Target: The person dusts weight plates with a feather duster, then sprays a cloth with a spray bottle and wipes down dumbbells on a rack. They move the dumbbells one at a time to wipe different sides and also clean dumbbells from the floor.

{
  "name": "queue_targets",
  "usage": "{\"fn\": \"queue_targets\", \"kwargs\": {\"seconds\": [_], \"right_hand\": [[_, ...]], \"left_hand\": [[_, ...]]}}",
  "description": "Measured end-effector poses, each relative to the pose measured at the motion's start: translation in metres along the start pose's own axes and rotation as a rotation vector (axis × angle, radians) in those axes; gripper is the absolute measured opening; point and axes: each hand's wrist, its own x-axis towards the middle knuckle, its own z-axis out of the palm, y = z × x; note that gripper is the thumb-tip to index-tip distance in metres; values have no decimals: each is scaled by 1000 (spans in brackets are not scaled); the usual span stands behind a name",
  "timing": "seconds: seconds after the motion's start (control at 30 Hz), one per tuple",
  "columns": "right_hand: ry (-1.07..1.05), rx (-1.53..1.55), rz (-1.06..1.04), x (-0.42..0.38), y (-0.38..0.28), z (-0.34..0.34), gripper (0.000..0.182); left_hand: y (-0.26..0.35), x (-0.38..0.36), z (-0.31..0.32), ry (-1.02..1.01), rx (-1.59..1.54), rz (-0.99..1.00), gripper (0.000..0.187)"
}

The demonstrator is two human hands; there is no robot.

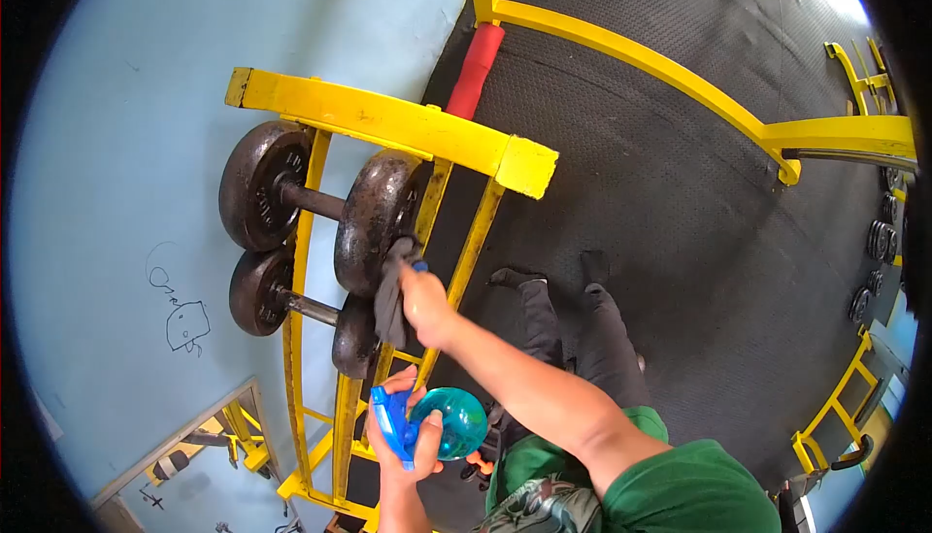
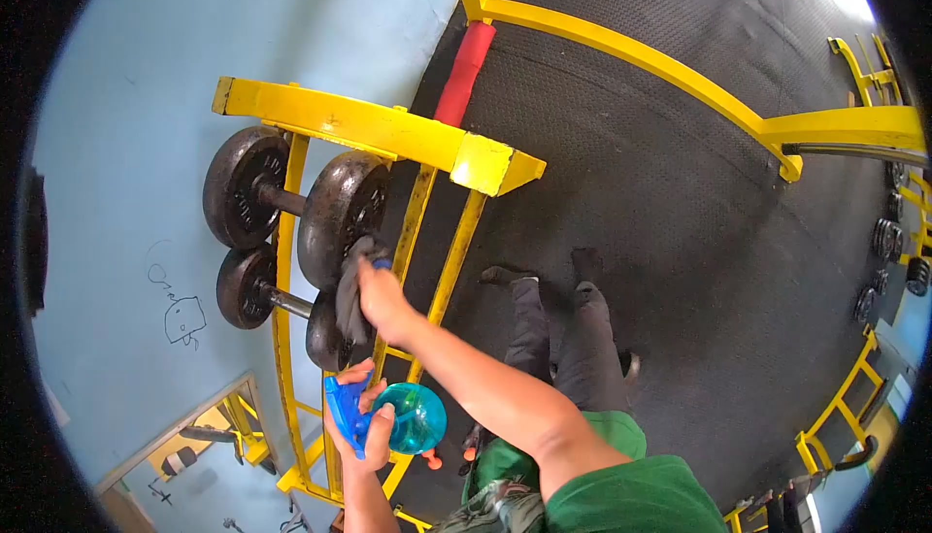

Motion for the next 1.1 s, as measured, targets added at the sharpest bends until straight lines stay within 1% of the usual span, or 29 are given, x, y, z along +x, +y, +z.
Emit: {"fn": "queue_targets", "kwargs": {"seconds": [0.03, 0.1, 0.13, 0.17, 0.23, 0.27, 0.33, 0.37, 0.43, 0.5, 0.57, 0.63, 0.7, 0.73, 0.77, 0.83, 0.87, 0.9, 0.93, 0.97, 1.03, 1.1], "right_hand": [[160, 451, -217, -28, -26, 13, 43], [175, 436, -521, -23, -55, 0, 45], [165, 323, -488, -3, -56, -8, 49], [121, 712, -428, 27, -55, -5, 43], [141, 724, -483, 53, -27, -2, 46], [135, 722, -477, 57, -12, -3, 46], [-2, 641, 190, 48, 21, -2, 59], [33, 478, 284, 34, 27, 2, 52], [-313, 515, 234, 4, 27, -30, 38], [-276, 702, 300, -18, 5, -74, 27], [-77, 681, 216, -46, -36, -113, 22], [1, 618, -84, -76, -85, -131, 24], [30, 495, -475, -86, -122, -123, 27], [-115, 325, -613, -97, -151, -109, 28], [-172, 48, -684, -88, -166, -98, 31], [6, -486, -1009, -72, -188, -45, 34], [26, -905, -1175, -65, -193, -19, 39], [52, -1327, -1331, -59, -197, 3, 45], [-57, -1629, -1298, -48, -184, 14, 47], [-197, -1901, -1128, -41, -174, 21, 41], [-172, -1865, -882, -42, -176, 24, 39], [-96, -1881, -741, -44, -185, 35, 40]], "left_hand": [[-2, 2, 2, 1, 0, 1, 53], [-7, 5, 8, 22, 3, -67, 48], [-11, 9, 14, 38, 35, -3, 46], [-14, 10, 21, 37, 58, 31, 45], [-19, 10, 26, 19, 169, 82, 44], [-22, 8, 31, 26, 170, 76, 44], [-24, 4, 40, 91, -2, -41, 45], [-25, 4, 43, 87, -3, -35, 45], [-24, -3, 42, 68, 69, -33, 45], [-18, -11, 36, 87, 89, -16, 44], [-13, -17, 30, 72, 75, -23, 48], [-5, -18, 25, 150, 16, 1, 48], [3, -14, 18, 119, 94, 30, 46], [11, -11, 16, 132, 100, 39, 44], [17, -7, 15, 166, 65, 45, 44], [27, 0, 12, 223, 21, 153, 46], [33, 2, 7, 209, -9, 116, 47], [32, 5, 2, 239, -37, 117, 47], [30, 9, -3, 221, -13, 171, 45], [29, 13, -11, 199, 14, 221, 43], [26, 16, -23, 225, -93, 233, 45], [20, 18, -40, 245, -68, 245, 47]]}}
